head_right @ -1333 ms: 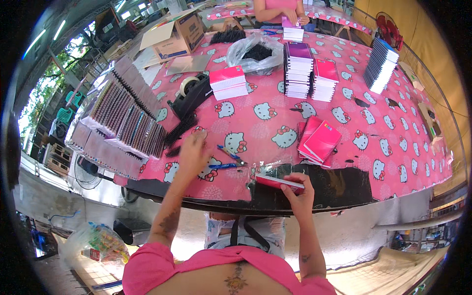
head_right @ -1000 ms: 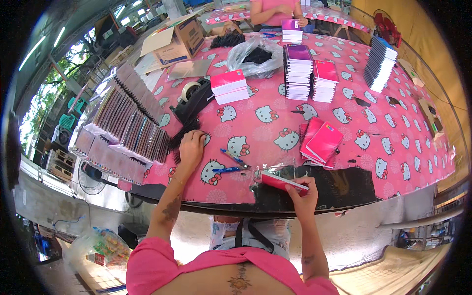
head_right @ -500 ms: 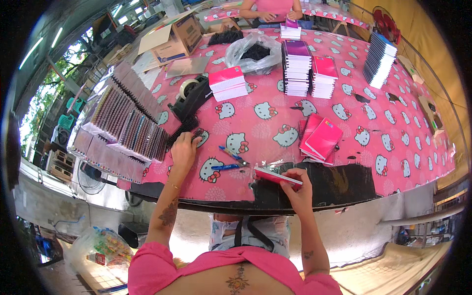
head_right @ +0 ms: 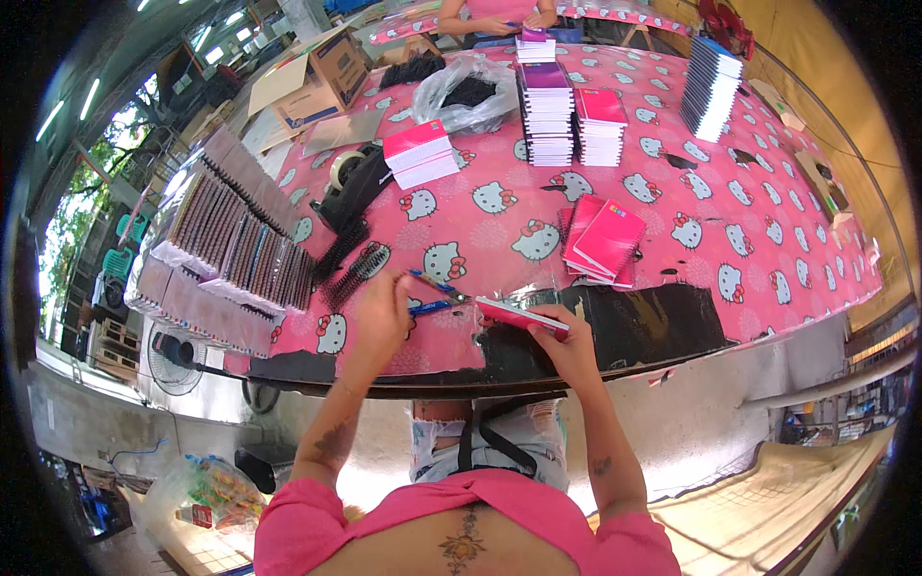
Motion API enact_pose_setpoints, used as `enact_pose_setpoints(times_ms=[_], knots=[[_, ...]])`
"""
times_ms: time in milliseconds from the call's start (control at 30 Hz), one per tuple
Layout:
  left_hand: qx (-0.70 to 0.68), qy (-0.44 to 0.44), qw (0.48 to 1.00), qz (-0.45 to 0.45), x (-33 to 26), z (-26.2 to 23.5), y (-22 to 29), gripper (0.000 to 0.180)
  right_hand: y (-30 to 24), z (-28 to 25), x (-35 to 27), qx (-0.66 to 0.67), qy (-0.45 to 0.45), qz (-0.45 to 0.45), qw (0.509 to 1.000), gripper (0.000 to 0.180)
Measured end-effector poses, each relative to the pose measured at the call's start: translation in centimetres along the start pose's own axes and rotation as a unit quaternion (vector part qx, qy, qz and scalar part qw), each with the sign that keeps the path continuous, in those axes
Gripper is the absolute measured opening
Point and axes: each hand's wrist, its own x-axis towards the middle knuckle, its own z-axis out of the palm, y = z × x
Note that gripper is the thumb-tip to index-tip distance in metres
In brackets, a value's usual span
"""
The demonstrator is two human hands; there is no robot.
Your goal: The person uses shears to trim a spiral-bound notebook and then places it into a plastic sleeve.
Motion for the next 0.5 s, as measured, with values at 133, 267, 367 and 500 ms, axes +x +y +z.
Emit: enact_pose_setpoints(times_ms=[133, 267, 367, 500], knots=[[-0.255, -0.109, 0.958, -0.075, -3.0, 2.2, 7.4, 0.028, -0.1, 0.0, 0.1, -0.004, -0.015, -0.014, 1.0, 0.024], [-0.313, -0.091, 0.943, -0.068, -2.1, 2.3, 7.8, 0.028, 0.1, -0.7, -0.3, 0.031, -0.014, -0.021, 0.999, 0.025], [-0.192, -0.057, 0.979, 0.038, -1.2, 2.1, 5.5, 0.024, 0.0, -0.5, -0.3, 0.019, -0.029, -0.031, 0.999, 0.025], [-0.2, -0.088, 0.975, 0.035, -1.5, 2.5, 5.3, 0.02, 0.0, -0.6, -0.4, 0.03, -0.026, -0.007, 0.999, 0.026]])
